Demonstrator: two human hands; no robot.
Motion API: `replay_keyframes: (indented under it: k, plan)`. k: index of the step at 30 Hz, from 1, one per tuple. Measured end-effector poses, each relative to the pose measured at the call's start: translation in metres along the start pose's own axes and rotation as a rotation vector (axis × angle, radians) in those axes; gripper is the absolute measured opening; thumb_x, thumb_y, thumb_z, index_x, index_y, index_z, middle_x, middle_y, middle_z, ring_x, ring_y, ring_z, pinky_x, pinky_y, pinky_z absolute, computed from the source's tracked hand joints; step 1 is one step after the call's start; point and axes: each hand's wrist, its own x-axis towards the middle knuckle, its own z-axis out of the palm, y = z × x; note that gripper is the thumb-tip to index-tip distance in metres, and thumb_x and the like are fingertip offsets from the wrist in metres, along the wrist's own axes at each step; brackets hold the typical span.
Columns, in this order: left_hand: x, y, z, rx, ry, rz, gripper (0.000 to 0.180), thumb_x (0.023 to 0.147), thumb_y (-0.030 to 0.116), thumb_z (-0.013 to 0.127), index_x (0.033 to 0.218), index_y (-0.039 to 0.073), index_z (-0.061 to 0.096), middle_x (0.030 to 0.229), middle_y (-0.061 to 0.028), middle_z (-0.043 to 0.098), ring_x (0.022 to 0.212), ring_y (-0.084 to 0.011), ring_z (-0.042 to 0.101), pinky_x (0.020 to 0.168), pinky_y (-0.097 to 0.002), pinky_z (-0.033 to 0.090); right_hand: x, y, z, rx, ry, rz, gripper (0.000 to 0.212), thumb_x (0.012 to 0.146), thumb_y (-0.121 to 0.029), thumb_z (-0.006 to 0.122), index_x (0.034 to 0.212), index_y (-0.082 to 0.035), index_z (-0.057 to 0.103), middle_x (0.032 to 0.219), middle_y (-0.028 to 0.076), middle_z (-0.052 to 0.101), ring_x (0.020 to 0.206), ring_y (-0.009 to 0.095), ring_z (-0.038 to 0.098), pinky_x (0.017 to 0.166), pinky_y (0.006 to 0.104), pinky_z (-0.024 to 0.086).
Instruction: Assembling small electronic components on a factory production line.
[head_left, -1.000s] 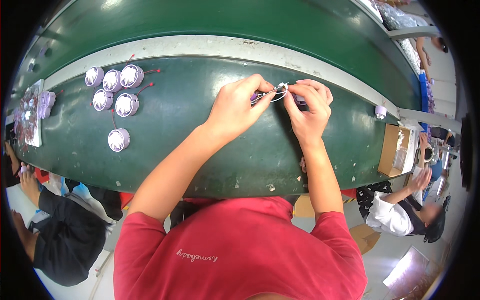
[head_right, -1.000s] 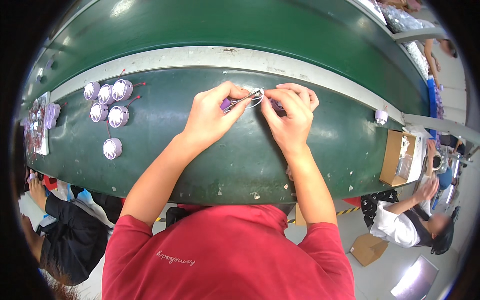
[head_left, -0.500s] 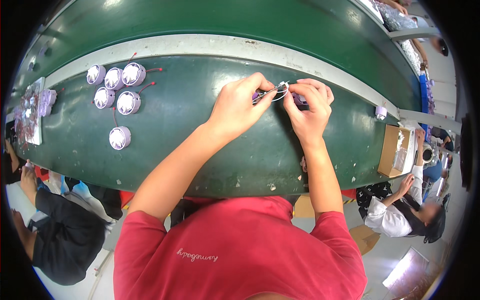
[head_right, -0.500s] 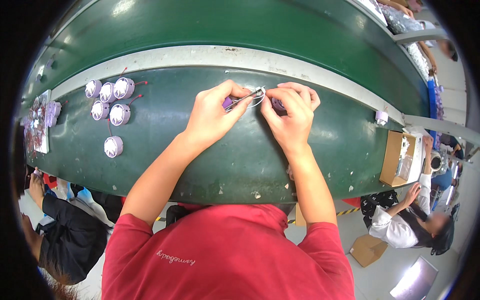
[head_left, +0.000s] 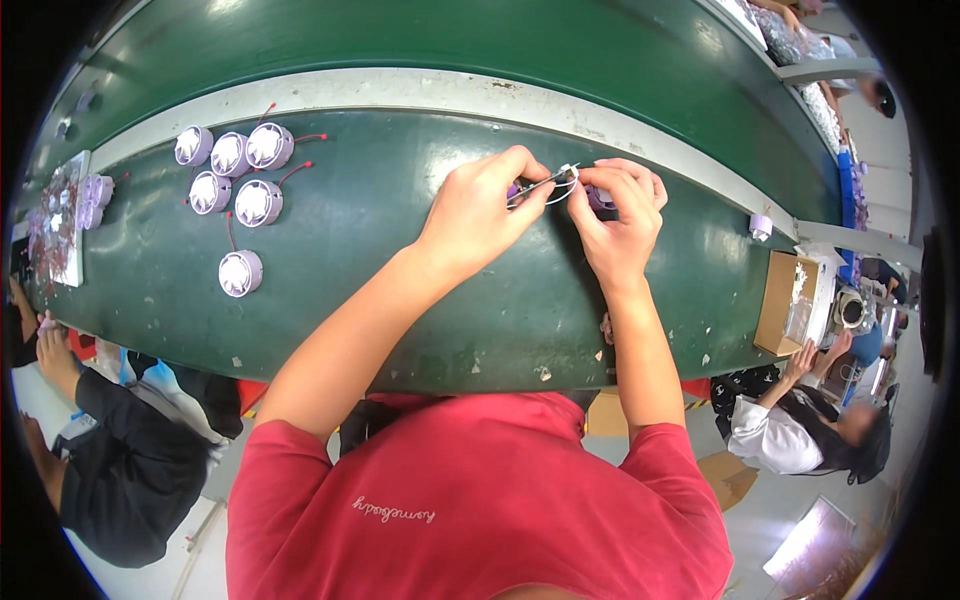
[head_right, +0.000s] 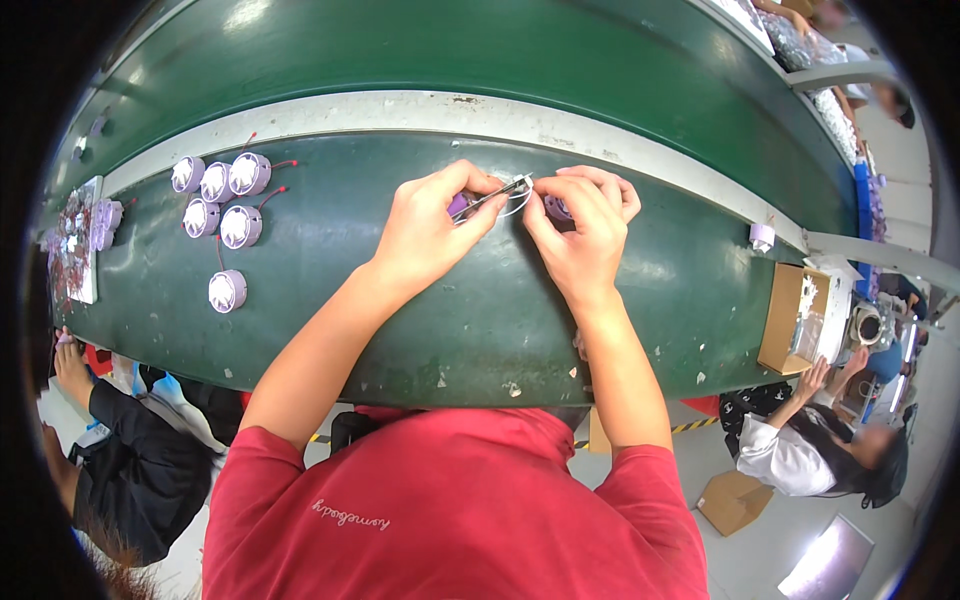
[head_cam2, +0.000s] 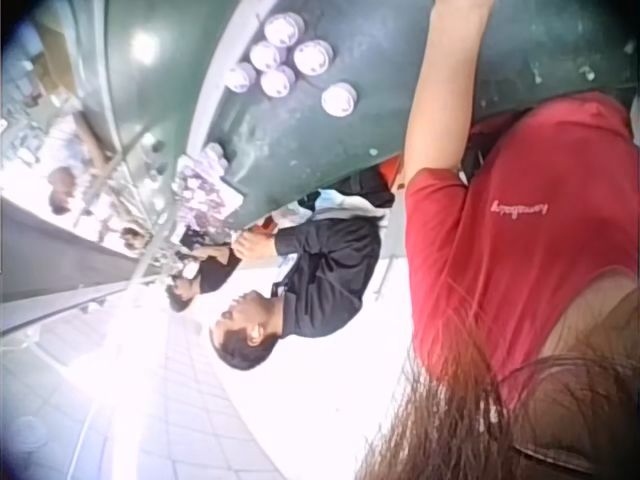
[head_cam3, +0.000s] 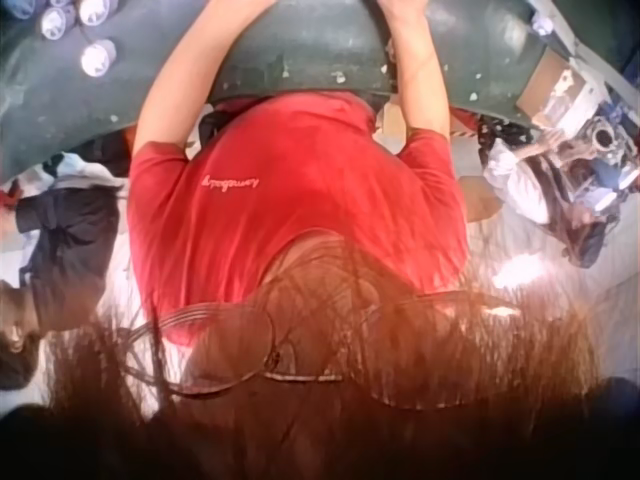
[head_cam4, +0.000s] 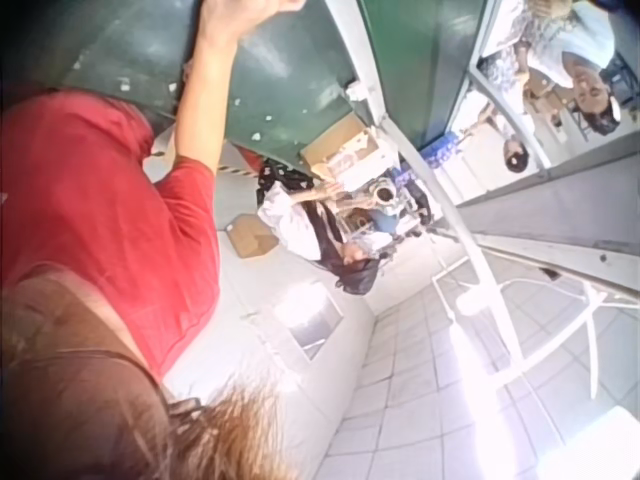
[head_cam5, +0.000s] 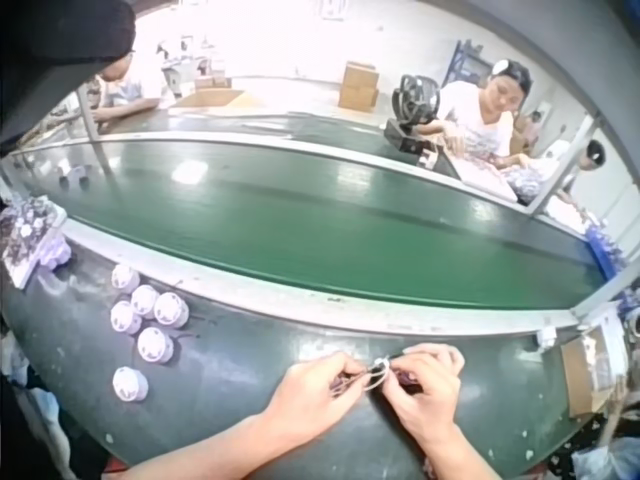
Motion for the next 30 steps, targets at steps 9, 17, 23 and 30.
replay_keyframes:
  k: [9, 17, 23, 30]
  plan:
    - [0.0018, 0.0016, -0.0015, -0.002, -0.021, -0.032, 0.014, 0.087, 0.009, 0.073, 0.094, -0.001, 0.067, 0.093, -0.012, 0.074, 0.08, -0.0201, 0.071, 0.072, -0.0306, 0.055, -0.0016, 0.0005, 0.0004, -0.005, -0.004, -0.001, 0.015, 0.071, -0.01, 0.081, 0.081, -0.012, 0.07, 0.08, -0.002, 0.069, 0.093, 0.018, 0.066, 0.096, 0.0401, 0.034]
    - [-0.0004, 0.0001, -0.0003, -0.016, -0.025, -0.017, 0.014, 0.087, 0.009, 0.073, 0.094, -0.001, 0.067, 0.094, -0.0127, 0.074, 0.083, -0.0212, 0.072, 0.074, -0.0315, 0.056, -0.0021, 0.0012, -0.0009, -0.003, -0.001, -0.002, 0.015, 0.071, -0.009, 0.081, 0.081, -0.012, 0.071, 0.081, -0.001, 0.069, 0.093, 0.018, 0.066, 0.096, 0.04, 0.034]
    - [0.001, 0.0024, -0.0019, -0.017, -0.025, -0.054, 0.015, 0.086, 0.01, 0.074, 0.094, -0.001, 0.067, 0.092, -0.0131, 0.074, 0.081, -0.0208, 0.072, 0.072, -0.0313, 0.056, -0.0014, 0.0011, -0.0001, -0.01, -0.011, -0.01, 0.015, 0.07, -0.009, 0.081, 0.082, -0.012, 0.071, 0.081, -0.001, 0.069, 0.092, 0.019, 0.066, 0.096, 0.0395, 0.035]
    - [0.0033, -0.0015, -0.0032, 0.002, -0.011, 0.014, 0.017, 0.086, 0.012, 0.075, 0.092, -0.001, 0.067, 0.088, -0.0121, 0.074, 0.076, -0.0194, 0.071, 0.07, -0.0307, 0.055, 0.0007, 0.0055, 0.0007, 0.022, -0.002, -0.043, 0.014, 0.072, -0.008, 0.08, 0.082, -0.012, 0.072, 0.081, 0.0, 0.071, 0.09, 0.018, 0.067, 0.093, 0.0366, 0.037]
